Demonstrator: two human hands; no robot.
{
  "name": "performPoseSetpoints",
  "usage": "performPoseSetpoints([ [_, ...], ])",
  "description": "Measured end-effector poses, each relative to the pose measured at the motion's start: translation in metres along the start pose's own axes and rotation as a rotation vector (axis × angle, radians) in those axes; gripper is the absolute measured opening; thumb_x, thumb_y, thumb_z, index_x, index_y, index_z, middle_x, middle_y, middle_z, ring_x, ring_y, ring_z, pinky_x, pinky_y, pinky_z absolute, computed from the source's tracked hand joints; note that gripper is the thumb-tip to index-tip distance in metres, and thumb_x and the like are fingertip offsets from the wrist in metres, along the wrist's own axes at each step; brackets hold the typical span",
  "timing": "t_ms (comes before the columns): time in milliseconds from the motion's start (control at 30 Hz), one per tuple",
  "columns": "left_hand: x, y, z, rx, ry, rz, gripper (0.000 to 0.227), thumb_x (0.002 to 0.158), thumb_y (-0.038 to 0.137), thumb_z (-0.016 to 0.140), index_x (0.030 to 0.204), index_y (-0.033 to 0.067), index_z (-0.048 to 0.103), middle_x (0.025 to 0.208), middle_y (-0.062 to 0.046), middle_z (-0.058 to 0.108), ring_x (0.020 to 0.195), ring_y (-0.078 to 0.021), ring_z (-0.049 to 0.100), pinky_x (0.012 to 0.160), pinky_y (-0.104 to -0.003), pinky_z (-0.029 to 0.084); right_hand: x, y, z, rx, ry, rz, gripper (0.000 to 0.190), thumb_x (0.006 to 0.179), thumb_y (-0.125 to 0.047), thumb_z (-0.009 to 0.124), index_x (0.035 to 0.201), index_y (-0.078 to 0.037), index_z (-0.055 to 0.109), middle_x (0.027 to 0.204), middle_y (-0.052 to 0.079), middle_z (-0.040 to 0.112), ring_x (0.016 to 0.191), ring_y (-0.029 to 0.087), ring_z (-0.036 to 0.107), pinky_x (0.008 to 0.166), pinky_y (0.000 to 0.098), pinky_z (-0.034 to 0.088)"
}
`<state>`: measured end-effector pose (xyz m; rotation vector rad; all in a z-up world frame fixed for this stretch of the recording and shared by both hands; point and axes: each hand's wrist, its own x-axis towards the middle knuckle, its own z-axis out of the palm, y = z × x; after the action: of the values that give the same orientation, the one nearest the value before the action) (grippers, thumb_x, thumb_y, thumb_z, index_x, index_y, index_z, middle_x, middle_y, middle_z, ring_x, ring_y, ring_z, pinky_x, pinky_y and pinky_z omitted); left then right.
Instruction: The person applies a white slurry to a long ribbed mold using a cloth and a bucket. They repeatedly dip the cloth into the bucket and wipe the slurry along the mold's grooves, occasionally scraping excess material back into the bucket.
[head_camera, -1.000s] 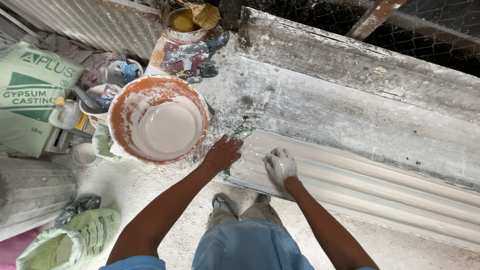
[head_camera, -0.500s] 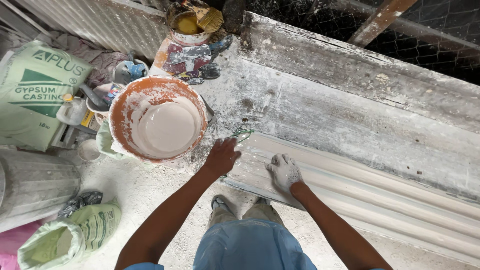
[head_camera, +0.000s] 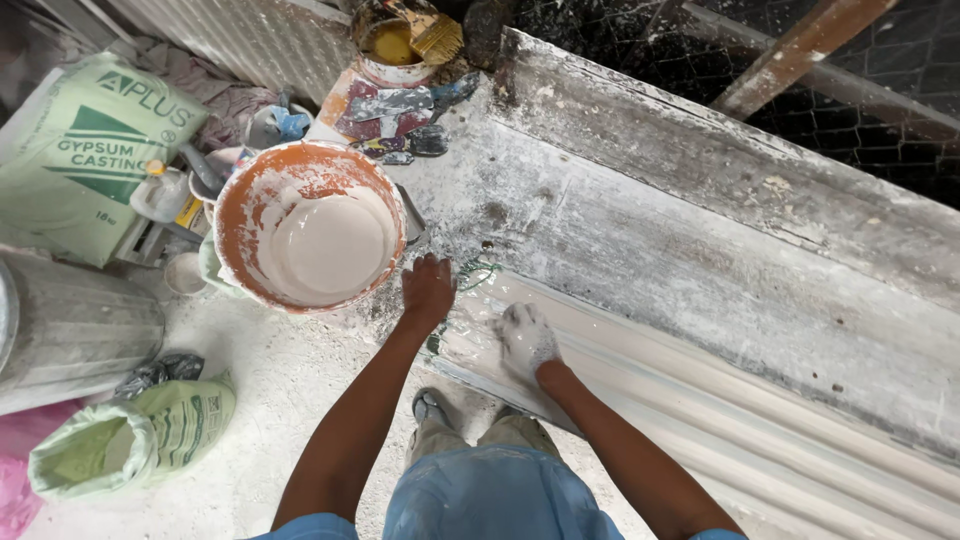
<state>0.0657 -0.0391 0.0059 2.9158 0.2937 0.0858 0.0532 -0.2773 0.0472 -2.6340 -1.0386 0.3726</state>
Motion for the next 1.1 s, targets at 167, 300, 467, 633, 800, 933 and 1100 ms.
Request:
performPoseSetpoints([
  [167, -0.007, 0.003, -0.026, -0.112, 0.037, 0.219, 0.038, 0.103, 0.02, 0.052, 0.136, 0.0042, 0.058, 0.133, -0.019, 0.064, 0.124, -0.0372, 0.06, 0.101, -0.052, 0.047, 0.042, 0.021, -0.036, -0.003, 0.36, -0.129, 0.037, 0.088, -0.023, 0.06, 0.119, -0.002, 0.058, 0.124, 0.022, 0.054, 0.119, 0.043, 0.051, 0.101, 0.0603, 0.04],
  [300, 0.0, 0.016, -0.058, -0.68, -0.003, -0.096, 0.041, 0.111, 0.032, 0.057, 0.13, -0.0053, 0.058, 0.131, -0.029, 0.06, 0.124, -0.0446, 0.054, 0.107, -0.051, 0.041, 0.072, 0.022, -0.054, 0.164, 0.166, -0.012, 0.021, 0.098, -0.022, 0.061, 0.113, -0.008, 0.059, 0.111, 0.013, 0.063, 0.111, 0.032, 0.061, 0.103, 0.0523, 0.047],
  [467, 0.017, 0.024, -0.071, -0.666, 0.008, -0.104, 0.044, 0.1, 0.022, 0.061, 0.136, -0.0033, 0.055, 0.128, -0.026, 0.067, 0.12, -0.0383, 0.064, 0.105, -0.046, 0.051, 0.103, 0.015, -0.05, 0.172, 0.092, -0.139, 0.025, 0.095, -0.017, 0.06, 0.118, -0.007, 0.06, 0.125, 0.017, 0.055, 0.117, 0.033, 0.056, 0.101, 0.0471, 0.049],
  [633, 0.023, 0.018, -0.042, -0.757, -0.013, -0.297, 0.061, 0.098, 0.022, 0.065, 0.147, -0.0031, 0.039, 0.138, -0.031, 0.05, 0.125, -0.043, 0.053, 0.105, -0.047, 0.044, 0.14, -0.01, -0.034, -0.171, -0.291, -0.016, 0.048, 0.093, -0.027, 0.064, 0.13, 0.001, 0.051, 0.153, 0.02, 0.037, 0.141, 0.038, 0.034, 0.115, 0.0524, 0.033],
  [800, 0.015, -0.002, -0.006, -0.74, 0.121, -0.298, 0.055, 0.091, 0.017, 0.068, 0.14, -0.002, 0.05, 0.134, -0.03, 0.059, 0.126, -0.045, 0.057, 0.109, -0.049, 0.046, 0.151, -0.044, -0.011, -0.1, -0.227, 0.105, 0.09, 0.091, -0.025, 0.058, 0.163, 0.005, 0.012, 0.154, 0.025, 0.032, 0.143, 0.043, 0.026, 0.116, 0.0578, 0.023],
  [933, 0.005, -0.008, 0.012, -0.616, 0.282, -0.187, 0.053, 0.093, 0.016, 0.069, 0.139, -0.0036, 0.05, 0.13, -0.032, 0.059, 0.123, -0.0483, 0.055, 0.107, -0.053, 0.045, 0.157, -0.049, 0.005, -0.126, -0.153, 0.147, 0.075, 0.091, -0.027, 0.059, 0.154, 0.001, 0.03, 0.142, 0.023, 0.049, 0.14, 0.04, 0.034, 0.114, 0.0591, 0.026],
  [1100, -0.004, -0.022, 0.016, -0.449, 0.28, -0.139, 0.046, 0.098, 0.021, 0.063, 0.136, -0.001, 0.054, 0.129, -0.03, 0.062, 0.121, -0.0484, 0.056, 0.103, -0.053, 0.046, 0.158, -0.024, 0.005, 0.041, -0.078, 0.046, 0.029, 0.103, -0.029, 0.058, 0.126, -0.014, 0.067, 0.107, 0.013, 0.073, 0.126, 0.031, 0.057, 0.119, 0.0493, 0.041],
])
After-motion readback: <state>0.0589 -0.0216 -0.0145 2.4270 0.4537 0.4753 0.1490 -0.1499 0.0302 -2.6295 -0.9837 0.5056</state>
